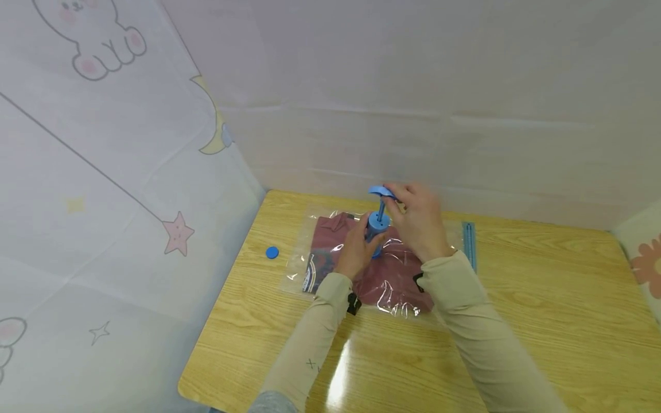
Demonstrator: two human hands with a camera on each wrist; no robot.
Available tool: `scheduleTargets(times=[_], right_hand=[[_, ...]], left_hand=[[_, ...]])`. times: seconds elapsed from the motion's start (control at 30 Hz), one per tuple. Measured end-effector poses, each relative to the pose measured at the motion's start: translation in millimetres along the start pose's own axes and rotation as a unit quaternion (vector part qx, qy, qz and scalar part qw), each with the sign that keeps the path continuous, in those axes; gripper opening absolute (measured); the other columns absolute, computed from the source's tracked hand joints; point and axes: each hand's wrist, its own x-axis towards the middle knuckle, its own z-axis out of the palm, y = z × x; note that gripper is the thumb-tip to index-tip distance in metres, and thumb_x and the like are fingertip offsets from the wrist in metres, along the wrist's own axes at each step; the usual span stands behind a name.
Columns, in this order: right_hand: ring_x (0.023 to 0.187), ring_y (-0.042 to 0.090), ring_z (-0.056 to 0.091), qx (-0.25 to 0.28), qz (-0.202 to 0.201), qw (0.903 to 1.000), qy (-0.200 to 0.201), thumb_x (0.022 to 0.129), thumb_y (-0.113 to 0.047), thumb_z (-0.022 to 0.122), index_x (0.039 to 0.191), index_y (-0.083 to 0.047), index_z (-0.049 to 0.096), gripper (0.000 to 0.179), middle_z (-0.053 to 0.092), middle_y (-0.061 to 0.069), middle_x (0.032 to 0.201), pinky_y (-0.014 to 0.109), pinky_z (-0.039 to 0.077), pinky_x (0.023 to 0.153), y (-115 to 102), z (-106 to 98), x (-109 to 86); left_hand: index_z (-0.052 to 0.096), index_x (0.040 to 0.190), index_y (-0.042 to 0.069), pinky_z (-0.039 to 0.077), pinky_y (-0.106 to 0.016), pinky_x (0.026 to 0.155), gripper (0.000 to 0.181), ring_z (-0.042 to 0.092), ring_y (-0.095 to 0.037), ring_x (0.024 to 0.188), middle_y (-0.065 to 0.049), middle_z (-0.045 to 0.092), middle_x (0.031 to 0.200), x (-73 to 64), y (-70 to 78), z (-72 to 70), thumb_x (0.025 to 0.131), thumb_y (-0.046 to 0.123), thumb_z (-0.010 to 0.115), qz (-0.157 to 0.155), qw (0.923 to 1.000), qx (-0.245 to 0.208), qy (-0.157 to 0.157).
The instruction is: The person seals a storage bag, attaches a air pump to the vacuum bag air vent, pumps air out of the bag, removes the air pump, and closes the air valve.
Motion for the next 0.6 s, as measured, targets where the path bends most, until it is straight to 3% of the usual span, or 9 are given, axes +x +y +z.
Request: scheduleTargets(times=[0.2,0.6], right_hand=[[0.076,0.031,0.055,-0.008,0.023,0.9987,-0.046,0.092,-0.013,0.065,0.12,-0.002,0.067,0.029,0.066,0.02,0.094,0.041,0.044,0.065,11.0,13.9,-6.5],[0.084,0.035,0.06,-0.013,0.055,0.9942,-0.091,0.092,-0.015,0.064,0.118,-0.002,0.068,0.029,0.066,0.022,0.098,0.047,0.05,0.073,24.5,28.2,-13.2]], left_hand=[[0.043,0.14,0.019,0.054,-0.042,0.092,0.053,0.063,-0.024,0.116,-0.009,0.064,0.127,0.7,-1.2,0.6,0.093,0.028,0.065,0.01,0.9995,0.024,0.018],[0.039,0.145,0.019,0.055,-0.045,0.091,0.06,0.062,-0.03,0.116,-0.015,0.061,0.131,0.0,-2.5,-0.1,0.093,0.032,0.064,0.009,0.9989,0.042,0.019]])
